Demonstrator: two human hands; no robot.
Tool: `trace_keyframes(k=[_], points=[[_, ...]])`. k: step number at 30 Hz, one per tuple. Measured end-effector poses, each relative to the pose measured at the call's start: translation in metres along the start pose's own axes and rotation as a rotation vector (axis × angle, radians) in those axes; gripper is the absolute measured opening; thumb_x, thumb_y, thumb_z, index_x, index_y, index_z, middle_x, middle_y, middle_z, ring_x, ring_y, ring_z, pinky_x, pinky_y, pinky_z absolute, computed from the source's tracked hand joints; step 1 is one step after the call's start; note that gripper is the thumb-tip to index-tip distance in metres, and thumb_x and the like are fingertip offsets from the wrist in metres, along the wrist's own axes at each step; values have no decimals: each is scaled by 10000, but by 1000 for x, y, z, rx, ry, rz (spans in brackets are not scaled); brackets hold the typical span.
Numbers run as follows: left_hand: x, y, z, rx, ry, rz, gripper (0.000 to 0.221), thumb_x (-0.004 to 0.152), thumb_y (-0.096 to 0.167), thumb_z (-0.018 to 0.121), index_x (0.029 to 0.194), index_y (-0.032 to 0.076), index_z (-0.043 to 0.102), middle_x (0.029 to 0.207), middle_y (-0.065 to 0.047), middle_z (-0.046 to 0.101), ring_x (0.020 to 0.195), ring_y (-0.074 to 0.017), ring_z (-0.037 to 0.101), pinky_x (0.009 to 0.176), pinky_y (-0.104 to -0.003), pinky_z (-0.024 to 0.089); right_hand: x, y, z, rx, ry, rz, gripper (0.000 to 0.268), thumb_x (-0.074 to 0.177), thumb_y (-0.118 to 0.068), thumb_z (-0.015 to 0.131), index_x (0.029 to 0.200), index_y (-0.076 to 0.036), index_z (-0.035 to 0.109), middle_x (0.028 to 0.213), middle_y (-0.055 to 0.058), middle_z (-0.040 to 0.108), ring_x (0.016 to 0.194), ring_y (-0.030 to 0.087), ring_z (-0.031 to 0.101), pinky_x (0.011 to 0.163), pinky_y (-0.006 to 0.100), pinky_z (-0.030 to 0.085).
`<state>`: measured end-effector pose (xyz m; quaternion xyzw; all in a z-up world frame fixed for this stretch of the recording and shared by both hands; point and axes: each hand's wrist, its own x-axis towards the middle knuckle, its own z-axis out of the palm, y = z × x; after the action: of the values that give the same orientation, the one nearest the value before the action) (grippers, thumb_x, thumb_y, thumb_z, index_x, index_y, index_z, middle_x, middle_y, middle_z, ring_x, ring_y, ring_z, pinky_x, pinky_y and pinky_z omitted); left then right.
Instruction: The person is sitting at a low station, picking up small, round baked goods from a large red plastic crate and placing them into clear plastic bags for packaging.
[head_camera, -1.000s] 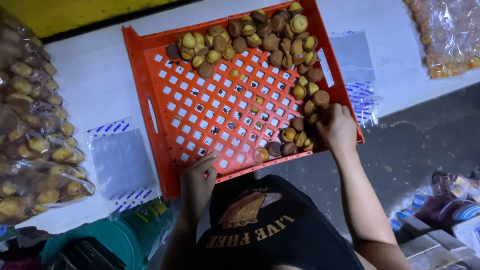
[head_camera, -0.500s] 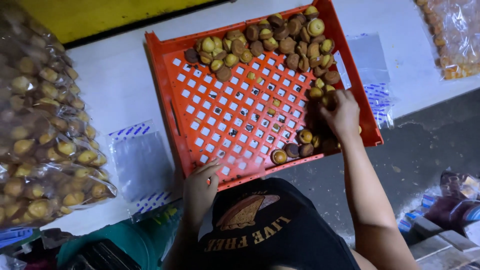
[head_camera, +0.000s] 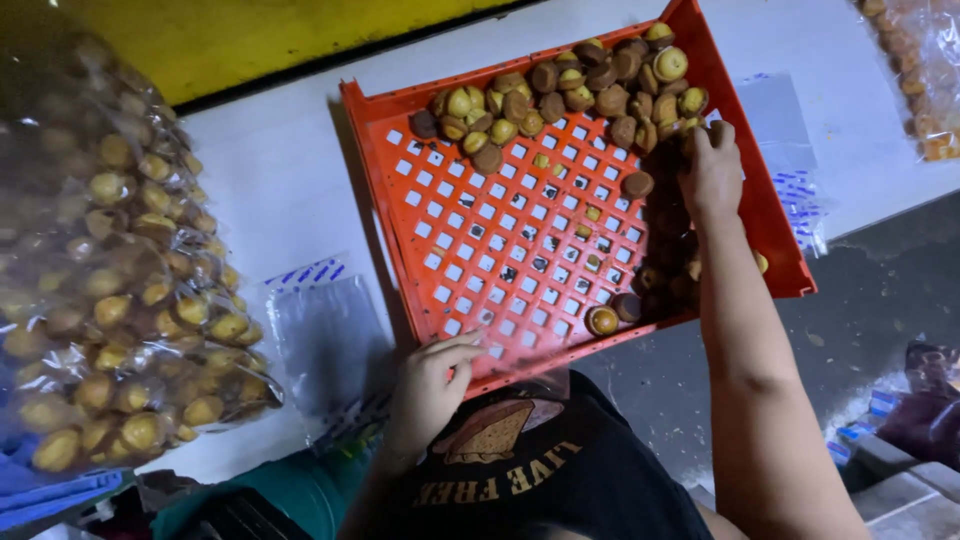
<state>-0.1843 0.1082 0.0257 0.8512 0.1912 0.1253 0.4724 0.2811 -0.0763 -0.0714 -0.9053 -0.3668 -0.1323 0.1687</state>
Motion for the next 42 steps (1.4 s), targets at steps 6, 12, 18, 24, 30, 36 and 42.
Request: trace_keyframes(k=[6, 12, 18, 24, 30, 36, 42], points=[[-1, -4, -22, -100, -33, -61, 418, 798, -117, 560, 1016, 120, 826, 1228, -78, 767, 635, -98, 761, 385, -197, 419, -19, -61, -32, 420, 200, -81, 482, 840, -33, 776, 1300, 6, 640, 1281, 226, 548, 1229, 425, 537, 1011, 536, 444], [30, 14, -21, -471, -80, -218, 483, 797, -129, 458, 1040, 66, 827, 1121, -186, 795, 525, -200, 739, 457, -264, 564, -36, -55, 25, 245, 67, -116, 482, 925, -117, 824, 1361, -174, 624, 1351, 203, 514, 1048, 511, 672, 837, 578, 609], [76, 26, 2, -462, -142, -264, 365, 850, 44, 645, 1197, 87, 751, 1080, -196, 777, 754, -222, 728, 612, -361, 608, -13, -40, 20, 151, -202, -193, 735, 782, -125, 884, 1440, -154, 558, 1415, 230, 437, 1020, 601, 657, 794, 668, 610], [138, -51, 56, -490, -350, -328, 520, 745, 32, 634, 1261, -6, 687, 1152, -254, 702, 759, -170, 688, 616, -262, 606, -51, -153, -31, 1099, -209, -147, 799, 718, -156, 911, 1410, -45, 527, 1347, 244, 563, 1247, 424, 542, 1080, 603, 435], [134, -34, 159, 62, -273, 134, 632, 825, 8, 594, 1453, 53, 540, 1412, -171, 557, 1147, -383, 662, 892, -444, 592, -137, -130, 85, 264, -528, -676, 126, 726, -156, 741, 838, -211, 756, 743, 7, 739, 746, 273, 765, 709, 450, 623], [98, 33, 122, 552, -83, 124, 611, 849, 179, 533, 1451, 279, 495, 1496, 109, 498, 1265, -156, 610, 907, -402, 601, -108, -148, -33, 410, -760, -645, 492, 923, -175, 600, 1339, 86, 564, 1142, 326, 670, 1079, 555, 624, 1005, 623, 493], [94, 55, 114, 120, -132, -120, 714, 803, 60, 563, 1482, 273, 501, 1470, 43, 525, 1306, -258, 588, 1055, -433, 515, -53, -113, -98, 216, -961, -699, 287, 900, -246, 702, 1160, -124, 684, 989, 166, 755, 942, 408, 745, 795, 531, 585]])
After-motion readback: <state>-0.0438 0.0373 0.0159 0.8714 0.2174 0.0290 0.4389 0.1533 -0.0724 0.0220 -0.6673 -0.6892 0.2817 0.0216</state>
